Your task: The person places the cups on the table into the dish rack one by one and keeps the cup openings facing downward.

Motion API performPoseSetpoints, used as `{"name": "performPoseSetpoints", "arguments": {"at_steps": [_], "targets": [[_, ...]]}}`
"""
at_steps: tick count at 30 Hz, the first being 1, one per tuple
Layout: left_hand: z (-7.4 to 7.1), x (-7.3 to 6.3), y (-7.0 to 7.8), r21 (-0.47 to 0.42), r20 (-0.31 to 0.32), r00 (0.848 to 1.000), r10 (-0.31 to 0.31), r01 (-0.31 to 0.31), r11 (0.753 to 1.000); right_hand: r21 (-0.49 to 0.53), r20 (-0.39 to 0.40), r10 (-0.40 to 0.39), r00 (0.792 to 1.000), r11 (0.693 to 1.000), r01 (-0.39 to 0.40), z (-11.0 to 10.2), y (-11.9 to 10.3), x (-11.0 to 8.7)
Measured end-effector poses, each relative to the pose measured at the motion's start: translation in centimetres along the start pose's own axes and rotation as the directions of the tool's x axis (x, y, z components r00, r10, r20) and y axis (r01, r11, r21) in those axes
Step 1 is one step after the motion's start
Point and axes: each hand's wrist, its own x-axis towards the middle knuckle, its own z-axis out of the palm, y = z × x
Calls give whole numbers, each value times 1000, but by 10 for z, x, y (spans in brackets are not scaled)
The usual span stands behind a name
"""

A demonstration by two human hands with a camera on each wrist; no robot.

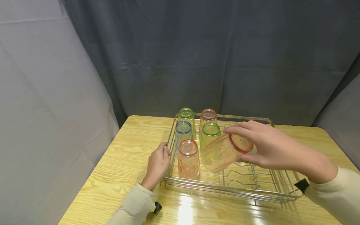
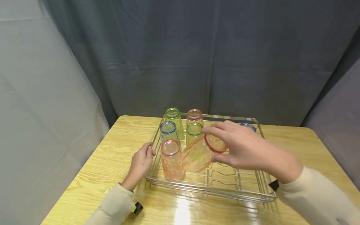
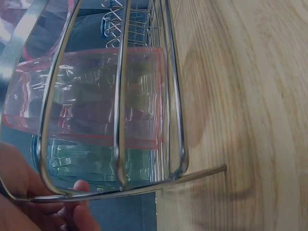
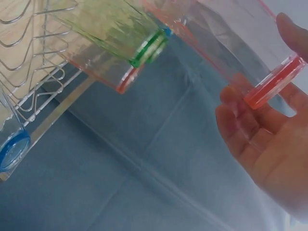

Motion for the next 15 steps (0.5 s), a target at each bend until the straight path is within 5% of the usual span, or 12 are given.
{"name": "performPoseSetpoints", "arguments": {"at_steps": [15], "targets": [[3, 1, -1, -10, -35, 999, -16, 16, 1000, 5, 174, 28, 984, 1000, -29, 34, 0, 24]]}}
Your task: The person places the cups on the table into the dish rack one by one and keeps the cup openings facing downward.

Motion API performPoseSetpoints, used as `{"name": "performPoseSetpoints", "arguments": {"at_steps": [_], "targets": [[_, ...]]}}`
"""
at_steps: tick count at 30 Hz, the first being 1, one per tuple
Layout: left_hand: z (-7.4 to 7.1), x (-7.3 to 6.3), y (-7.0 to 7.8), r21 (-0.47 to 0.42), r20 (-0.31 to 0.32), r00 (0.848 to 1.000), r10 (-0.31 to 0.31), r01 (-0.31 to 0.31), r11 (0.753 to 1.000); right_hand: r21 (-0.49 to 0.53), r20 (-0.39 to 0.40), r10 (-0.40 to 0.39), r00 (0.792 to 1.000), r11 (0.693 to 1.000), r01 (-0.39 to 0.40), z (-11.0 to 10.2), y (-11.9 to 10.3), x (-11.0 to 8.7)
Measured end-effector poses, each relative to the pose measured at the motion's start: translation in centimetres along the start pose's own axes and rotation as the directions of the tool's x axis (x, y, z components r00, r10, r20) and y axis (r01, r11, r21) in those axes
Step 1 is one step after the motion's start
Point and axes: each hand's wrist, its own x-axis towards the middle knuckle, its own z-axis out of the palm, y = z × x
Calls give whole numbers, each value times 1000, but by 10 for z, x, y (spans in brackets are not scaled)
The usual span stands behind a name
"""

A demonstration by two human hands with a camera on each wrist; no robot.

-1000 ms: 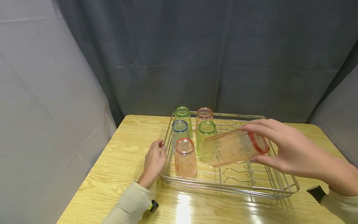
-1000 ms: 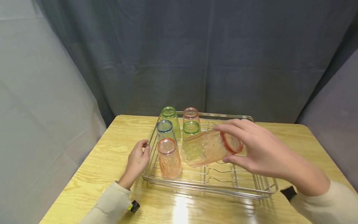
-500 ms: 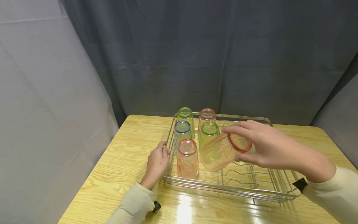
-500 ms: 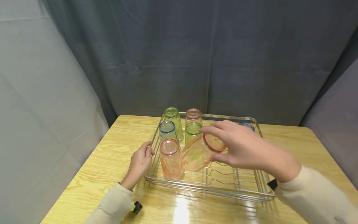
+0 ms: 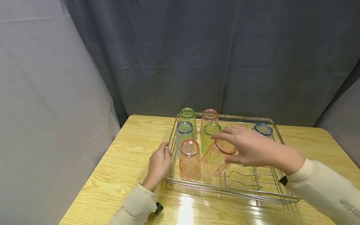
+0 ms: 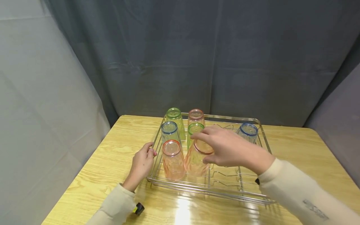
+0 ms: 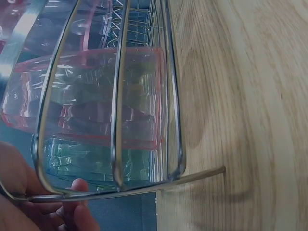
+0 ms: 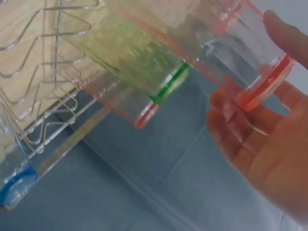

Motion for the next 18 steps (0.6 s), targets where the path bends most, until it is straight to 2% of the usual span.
{"name": "performPoseSetpoints", "arguments": {"at_steps": [5, 12, 18], "targets": [[-1, -1, -1, 3, 8, 1000, 0, 0, 1000, -3, 5, -26, 1000, 1000, 26, 11, -1, 6], [-4, -2, -1, 24, -12, 1000, -3, 3, 1000, 30, -7, -46, 999, 999, 46, 24, -4, 15], [-2, 0, 0, 11, 9, 1000, -6, 6, 1000, 19, 13, -55, 998, 998, 54, 32, -6, 22]]}}
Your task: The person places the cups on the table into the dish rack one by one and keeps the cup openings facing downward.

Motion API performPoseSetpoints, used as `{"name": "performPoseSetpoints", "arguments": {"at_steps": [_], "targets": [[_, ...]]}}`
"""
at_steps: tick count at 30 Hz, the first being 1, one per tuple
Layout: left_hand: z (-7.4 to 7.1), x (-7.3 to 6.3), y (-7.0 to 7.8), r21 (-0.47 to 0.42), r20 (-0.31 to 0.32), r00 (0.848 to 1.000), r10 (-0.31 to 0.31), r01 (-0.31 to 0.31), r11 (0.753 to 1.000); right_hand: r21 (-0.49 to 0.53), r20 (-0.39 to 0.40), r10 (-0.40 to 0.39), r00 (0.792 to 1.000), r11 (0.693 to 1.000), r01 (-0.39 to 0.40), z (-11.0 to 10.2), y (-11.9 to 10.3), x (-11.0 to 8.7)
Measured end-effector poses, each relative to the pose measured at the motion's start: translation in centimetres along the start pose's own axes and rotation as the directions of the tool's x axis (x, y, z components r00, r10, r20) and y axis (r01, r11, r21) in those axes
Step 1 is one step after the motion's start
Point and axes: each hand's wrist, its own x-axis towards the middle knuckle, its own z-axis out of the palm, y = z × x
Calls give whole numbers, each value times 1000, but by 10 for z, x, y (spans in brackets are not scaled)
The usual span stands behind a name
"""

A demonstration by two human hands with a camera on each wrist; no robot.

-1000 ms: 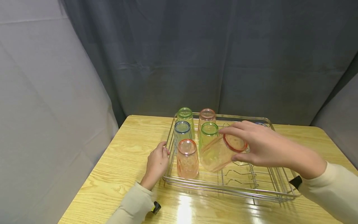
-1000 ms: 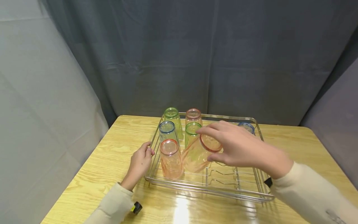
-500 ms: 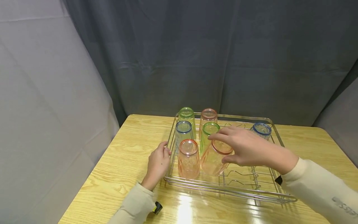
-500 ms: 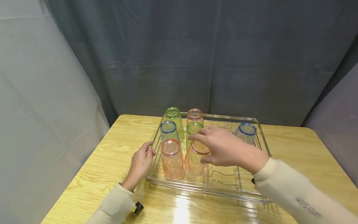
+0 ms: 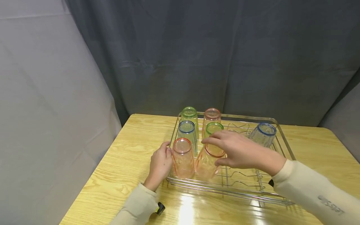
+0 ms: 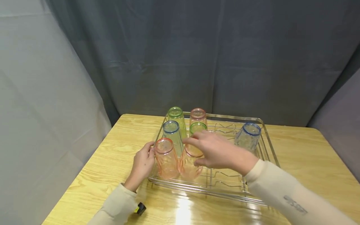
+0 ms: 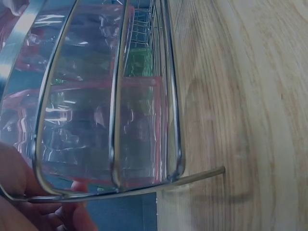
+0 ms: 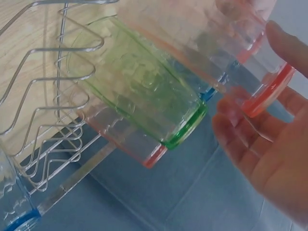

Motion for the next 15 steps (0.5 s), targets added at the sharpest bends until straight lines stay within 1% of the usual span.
{"name": "performPoseSetpoints", "arguments": {"at_steps": [2, 6, 9, 12, 15], "targets": [[2, 0, 0, -3, 4, 1000, 9, -8, 1000, -8, 2, 1, 1000, 1000, -1, 2, -1, 1], [3, 0, 0, -5, -19, 999, 25, -25, 1000, 0, 22, 37, 999, 999, -37, 7, -2, 1], [2, -1, -1, -4, -35, 999, 19, -19, 1000, 24, 55, 61, 997, 998, -62, 11, -2, 1], [1, -1, -2, -3, -27, 1000, 14, -14, 1000, 37, 74, 74, 995, 996, -77, 15, -1, 0], [0, 0, -2, -3, -27, 999, 19, -19, 1000, 33, 69, 87, 994, 995, -89, 18, 0, -2]]}}
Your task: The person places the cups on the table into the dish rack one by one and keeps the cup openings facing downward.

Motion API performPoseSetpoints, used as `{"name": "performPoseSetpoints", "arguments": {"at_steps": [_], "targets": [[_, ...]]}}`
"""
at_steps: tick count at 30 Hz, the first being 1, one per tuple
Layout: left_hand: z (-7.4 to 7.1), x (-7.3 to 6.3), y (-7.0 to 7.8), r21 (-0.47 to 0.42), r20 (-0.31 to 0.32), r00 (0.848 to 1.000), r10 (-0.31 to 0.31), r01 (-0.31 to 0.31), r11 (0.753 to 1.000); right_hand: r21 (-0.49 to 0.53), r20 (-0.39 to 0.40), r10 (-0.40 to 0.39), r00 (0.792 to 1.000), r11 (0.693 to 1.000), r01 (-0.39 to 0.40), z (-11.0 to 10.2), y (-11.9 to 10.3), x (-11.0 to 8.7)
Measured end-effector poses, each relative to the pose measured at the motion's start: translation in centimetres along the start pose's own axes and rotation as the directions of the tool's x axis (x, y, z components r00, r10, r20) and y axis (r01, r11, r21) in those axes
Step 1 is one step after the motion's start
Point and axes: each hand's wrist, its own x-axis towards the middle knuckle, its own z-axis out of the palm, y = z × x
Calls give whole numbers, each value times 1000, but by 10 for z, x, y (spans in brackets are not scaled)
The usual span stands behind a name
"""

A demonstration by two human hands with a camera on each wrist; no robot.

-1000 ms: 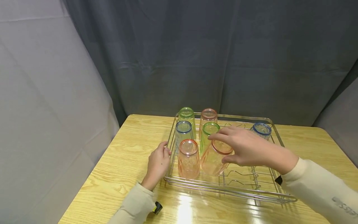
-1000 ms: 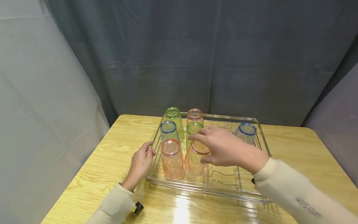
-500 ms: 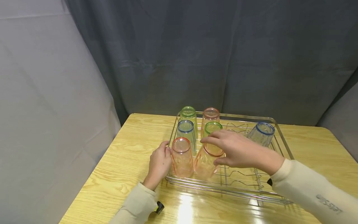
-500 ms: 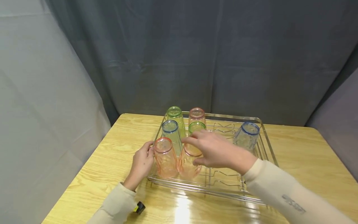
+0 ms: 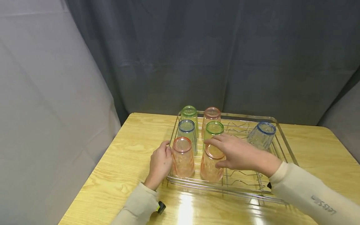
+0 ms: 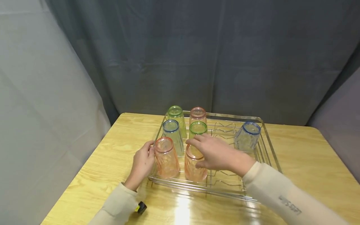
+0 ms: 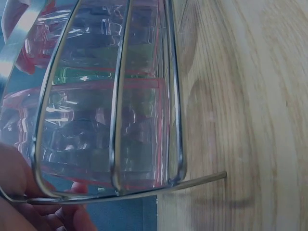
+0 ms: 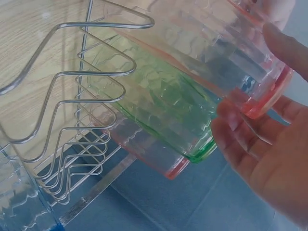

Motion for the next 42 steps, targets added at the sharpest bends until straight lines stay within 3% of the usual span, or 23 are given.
{"name": "performPoseSetpoints", "arguments": {"at_steps": [26, 36, 42], "targets": [[-6, 1, -4, -7, -43, 999, -22, 22, 1000, 18, -3, 71, 998, 997, -70, -3, 0, 1], [-4, 4, -1, -31, -52, 998, -22, 21, 999, 34, -41, 103, 994, 994, -102, -22, 0, -10], [-2, 3, 2, -9, -34, 999, -15, 15, 1000, 65, -31, 126, 992, 990, -124, -29, 4, -28]]}}
